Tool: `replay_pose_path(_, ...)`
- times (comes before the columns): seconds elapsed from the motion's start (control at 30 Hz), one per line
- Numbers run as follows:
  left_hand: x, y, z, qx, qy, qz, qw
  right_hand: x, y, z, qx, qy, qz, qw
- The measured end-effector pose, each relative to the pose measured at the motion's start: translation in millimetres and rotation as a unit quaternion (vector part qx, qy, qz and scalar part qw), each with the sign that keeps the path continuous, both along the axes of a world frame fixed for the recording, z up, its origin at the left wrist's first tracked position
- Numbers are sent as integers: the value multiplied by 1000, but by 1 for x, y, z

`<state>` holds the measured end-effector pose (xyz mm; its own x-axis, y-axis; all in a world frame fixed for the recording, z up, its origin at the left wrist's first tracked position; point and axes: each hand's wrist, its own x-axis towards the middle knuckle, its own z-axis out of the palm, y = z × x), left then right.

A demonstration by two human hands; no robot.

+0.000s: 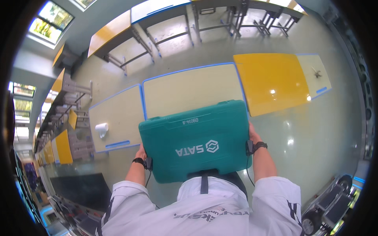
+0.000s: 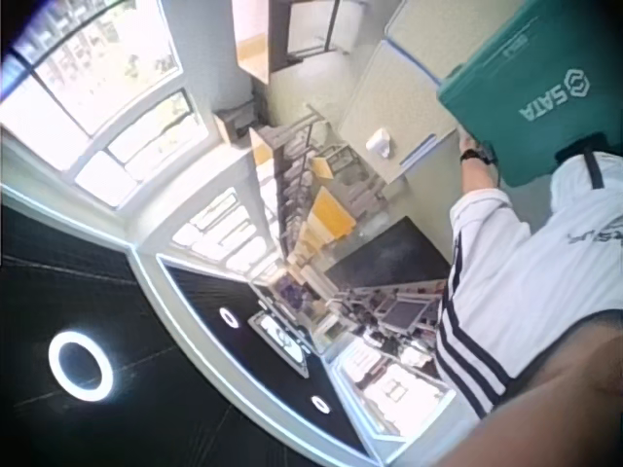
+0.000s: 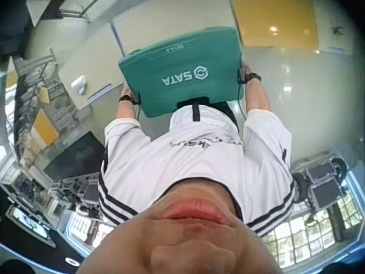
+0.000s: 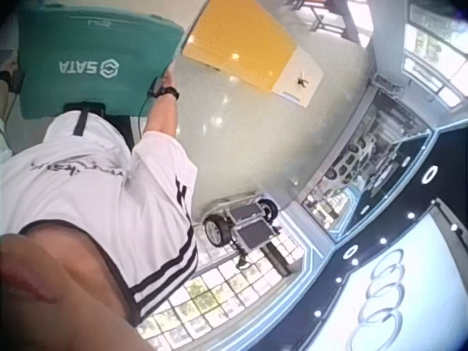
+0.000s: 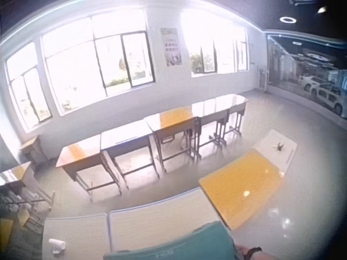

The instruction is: The person carries a green toolbox to a workbench, opens it, and selects a socket and ratchet. They walk to a disassembled vehicle chassis and use the ratchet to tighten bolts on the front frame. The person returns to the toolbox to retrieve additional sockets and continues tightening bolts on the vehicle's front end.

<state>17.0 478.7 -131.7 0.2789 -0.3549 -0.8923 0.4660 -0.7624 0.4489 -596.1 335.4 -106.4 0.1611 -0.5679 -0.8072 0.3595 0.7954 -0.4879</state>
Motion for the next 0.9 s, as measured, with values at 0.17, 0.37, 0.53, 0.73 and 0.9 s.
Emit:
replay_pose_path(0.17, -12, -4, 29, -6, -70, -56, 996, -9, 44, -19, -50, -5, -50, 997)
replay_pose_path(0.37, -62, -34, 54, -6, -69, -196, 978, -65, 150, -3, 9, 17, -118, 993)
replay_pose_path(0.53, -177, -124, 92, -9, -23, -390, 920, -134, 254, 25, 6, 67, -261, 963)
replay_pose_path(0.73, -382, -211, 133, -21, 42, -618, 785, -205, 391, 63, 26, 34, -473, 880)
replay_pose_path(0.9, -559, -201, 126, -106, 59, -669, 734, -237, 523, 63, 60, 17, -628, 776)
